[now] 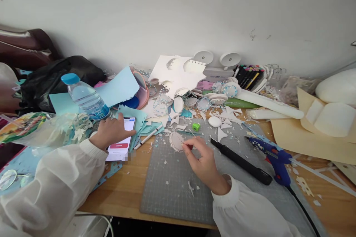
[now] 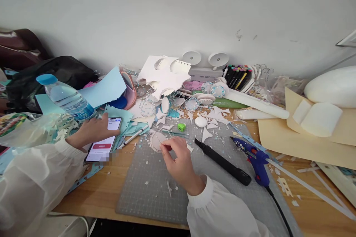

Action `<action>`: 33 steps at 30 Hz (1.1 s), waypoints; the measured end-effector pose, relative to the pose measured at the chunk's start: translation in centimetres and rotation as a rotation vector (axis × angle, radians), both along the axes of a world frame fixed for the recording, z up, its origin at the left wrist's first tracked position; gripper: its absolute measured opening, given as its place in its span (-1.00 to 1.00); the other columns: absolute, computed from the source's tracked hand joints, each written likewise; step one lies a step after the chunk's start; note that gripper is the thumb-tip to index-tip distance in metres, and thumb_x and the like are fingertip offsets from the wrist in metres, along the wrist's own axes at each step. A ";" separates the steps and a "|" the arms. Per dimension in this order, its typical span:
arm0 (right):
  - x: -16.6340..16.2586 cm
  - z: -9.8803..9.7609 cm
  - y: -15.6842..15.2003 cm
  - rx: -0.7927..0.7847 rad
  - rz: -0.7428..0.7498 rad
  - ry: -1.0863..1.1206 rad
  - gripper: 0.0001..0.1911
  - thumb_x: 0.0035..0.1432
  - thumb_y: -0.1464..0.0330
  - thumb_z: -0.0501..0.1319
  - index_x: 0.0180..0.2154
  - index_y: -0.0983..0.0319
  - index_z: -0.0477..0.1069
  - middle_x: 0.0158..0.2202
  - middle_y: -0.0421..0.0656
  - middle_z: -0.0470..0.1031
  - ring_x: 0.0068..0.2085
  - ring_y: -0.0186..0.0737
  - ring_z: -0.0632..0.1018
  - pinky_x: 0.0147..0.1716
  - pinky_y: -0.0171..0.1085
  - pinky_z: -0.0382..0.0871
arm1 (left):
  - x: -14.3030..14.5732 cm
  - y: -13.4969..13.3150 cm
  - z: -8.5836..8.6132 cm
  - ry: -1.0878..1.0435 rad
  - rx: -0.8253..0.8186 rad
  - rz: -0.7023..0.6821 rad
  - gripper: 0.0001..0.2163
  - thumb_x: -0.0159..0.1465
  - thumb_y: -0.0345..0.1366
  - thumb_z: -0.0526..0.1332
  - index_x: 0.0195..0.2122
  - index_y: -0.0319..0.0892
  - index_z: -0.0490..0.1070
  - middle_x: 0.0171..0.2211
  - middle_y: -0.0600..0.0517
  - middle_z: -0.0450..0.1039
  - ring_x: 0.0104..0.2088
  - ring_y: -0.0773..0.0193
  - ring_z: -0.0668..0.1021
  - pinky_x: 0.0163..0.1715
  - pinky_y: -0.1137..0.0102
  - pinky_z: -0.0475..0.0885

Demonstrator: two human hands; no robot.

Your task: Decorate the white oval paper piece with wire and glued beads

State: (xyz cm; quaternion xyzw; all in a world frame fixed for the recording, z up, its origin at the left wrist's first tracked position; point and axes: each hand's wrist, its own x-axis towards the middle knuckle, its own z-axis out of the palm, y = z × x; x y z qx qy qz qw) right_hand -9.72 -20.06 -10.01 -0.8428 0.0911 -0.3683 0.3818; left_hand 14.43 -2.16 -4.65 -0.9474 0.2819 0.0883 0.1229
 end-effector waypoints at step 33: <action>-1.6 1.7 1.2 -0.378 0.309 -0.185 -0.80 0.22 0.53 0.15 -0.22 0.18 0.49 -0.46 -0.28 0.52 -0.31 -0.31 0.47 0.07 -0.13 0.21 | -10.6 -1.5 -3.2 1.975 -1.343 -0.189 -0.49 0.15 -0.15 0.42 0.12 -0.02 0.36 -0.03 -0.07 0.52 -0.11 0.18 0.57 -0.12 0.36 0.42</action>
